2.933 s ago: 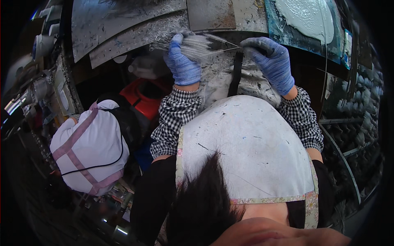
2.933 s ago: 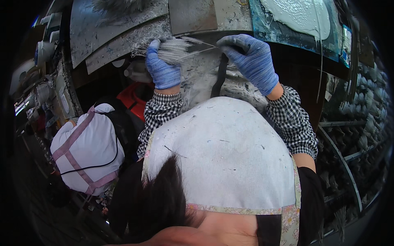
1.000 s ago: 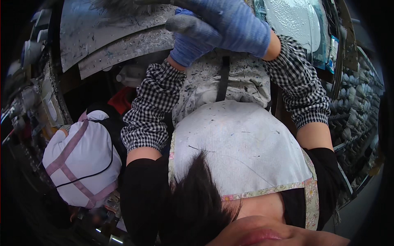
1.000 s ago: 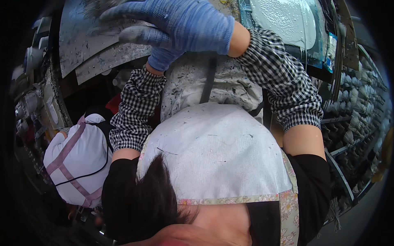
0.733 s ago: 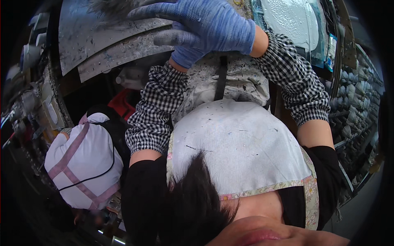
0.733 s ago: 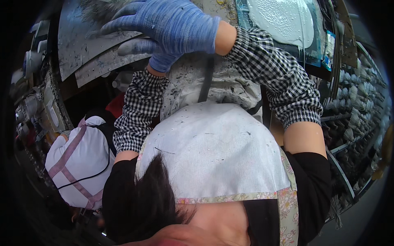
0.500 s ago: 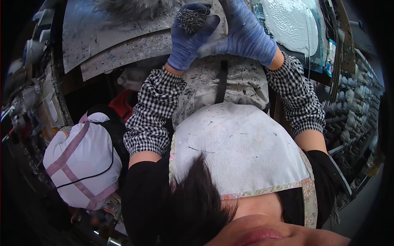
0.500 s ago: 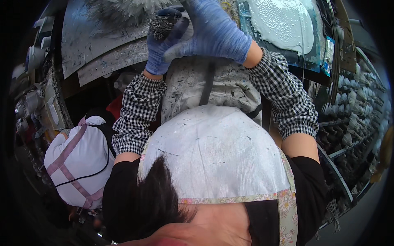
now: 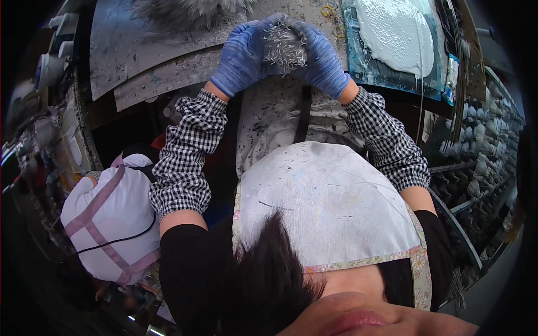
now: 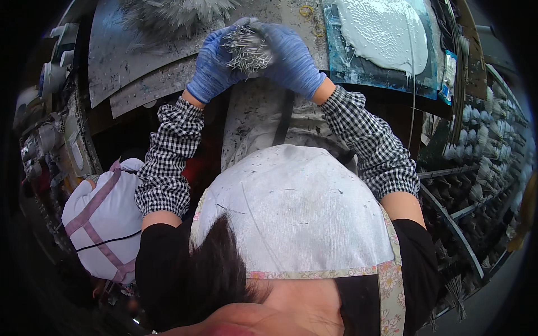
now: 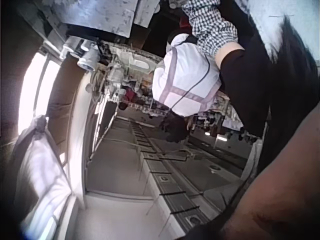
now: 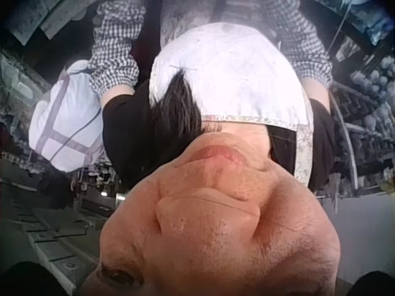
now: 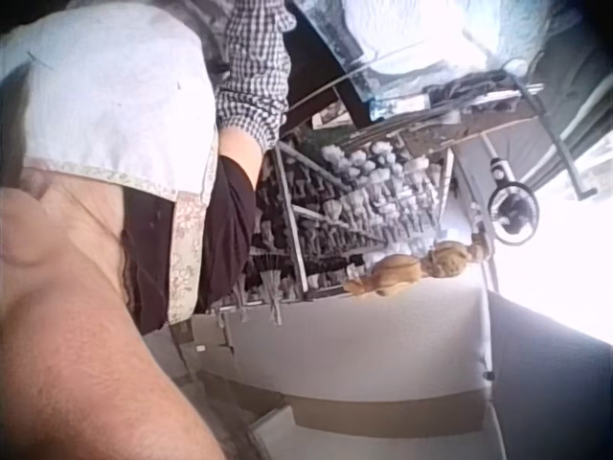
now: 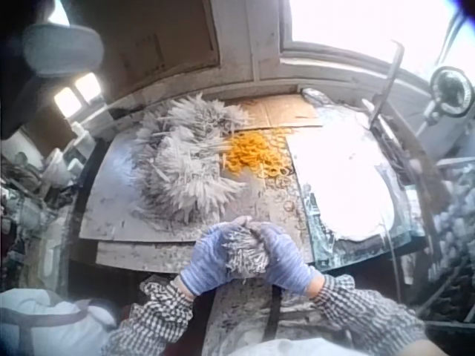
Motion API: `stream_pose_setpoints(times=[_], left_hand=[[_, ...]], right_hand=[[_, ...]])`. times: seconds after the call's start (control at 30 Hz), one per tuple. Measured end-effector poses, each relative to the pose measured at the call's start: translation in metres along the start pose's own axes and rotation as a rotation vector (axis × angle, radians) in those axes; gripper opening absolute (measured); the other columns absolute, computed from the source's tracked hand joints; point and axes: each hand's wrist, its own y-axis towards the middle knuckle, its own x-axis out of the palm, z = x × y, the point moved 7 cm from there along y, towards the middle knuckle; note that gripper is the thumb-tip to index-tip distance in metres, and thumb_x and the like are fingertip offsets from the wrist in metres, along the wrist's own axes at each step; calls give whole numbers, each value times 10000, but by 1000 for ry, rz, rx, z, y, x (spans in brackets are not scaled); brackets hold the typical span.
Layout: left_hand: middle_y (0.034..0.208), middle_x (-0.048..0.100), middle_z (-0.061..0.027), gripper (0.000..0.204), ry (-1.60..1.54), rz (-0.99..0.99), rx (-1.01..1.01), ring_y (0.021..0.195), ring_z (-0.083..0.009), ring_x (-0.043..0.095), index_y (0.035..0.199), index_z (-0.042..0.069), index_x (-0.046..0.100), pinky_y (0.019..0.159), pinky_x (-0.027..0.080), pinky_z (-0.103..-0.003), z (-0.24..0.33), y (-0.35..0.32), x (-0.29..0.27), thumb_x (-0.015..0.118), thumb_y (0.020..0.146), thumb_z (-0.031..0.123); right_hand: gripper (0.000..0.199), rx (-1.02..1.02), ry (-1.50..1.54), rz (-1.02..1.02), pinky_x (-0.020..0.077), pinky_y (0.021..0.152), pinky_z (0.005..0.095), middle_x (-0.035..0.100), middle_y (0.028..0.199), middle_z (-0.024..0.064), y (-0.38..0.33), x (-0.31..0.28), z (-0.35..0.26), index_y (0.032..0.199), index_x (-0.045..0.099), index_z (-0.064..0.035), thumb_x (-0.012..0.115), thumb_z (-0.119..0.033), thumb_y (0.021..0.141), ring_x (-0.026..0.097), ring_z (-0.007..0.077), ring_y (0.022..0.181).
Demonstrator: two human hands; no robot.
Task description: The recorder takes fiber duster heads from a box, dips them into a white coating material, and assembles them onto wire frames.
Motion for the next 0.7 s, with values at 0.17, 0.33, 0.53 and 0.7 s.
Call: stream_pose_setpoints(times=[0.17,0.33,0.53,0.7], left_hand=[[1327,507,-33,909,-86,124,-64,1181,-211,513,1368,112,369,1060,302,-364,4,-1,-13,773,636,470],[1400,430,-72,893,102,98,-65,1241,-199,447,1361,119,383,1064,294,-380,2,-3,-2,755,640,493],[1415,409,-84,962,44,105,-142,1291,-257,397,1369,108,347,1058,299,-415,11,-6,-5,740,620,567],[1393,402,-168,960,29,102,-196,1310,-292,376,1349,72,362,1054,323,-424,9,-7,4,780,623,540]], right_hand=[[632,48,3,-76,442,942,400,575,1150,172,-6,-4,-4,1241,522,-69,731,-137,648,544,329,1080],[615,52,-171,-11,407,968,406,572,1162,143,-4,3,14,1256,519,-90,697,-103,668,537,323,1084],[684,44,-144,-18,394,961,422,563,1176,139,-13,0,4,1271,500,-117,752,-152,637,505,328,1124],[740,55,-137,-77,386,968,426,561,1173,136,-11,-1,0,1290,475,-120,788,-206,624,504,320,1124]])
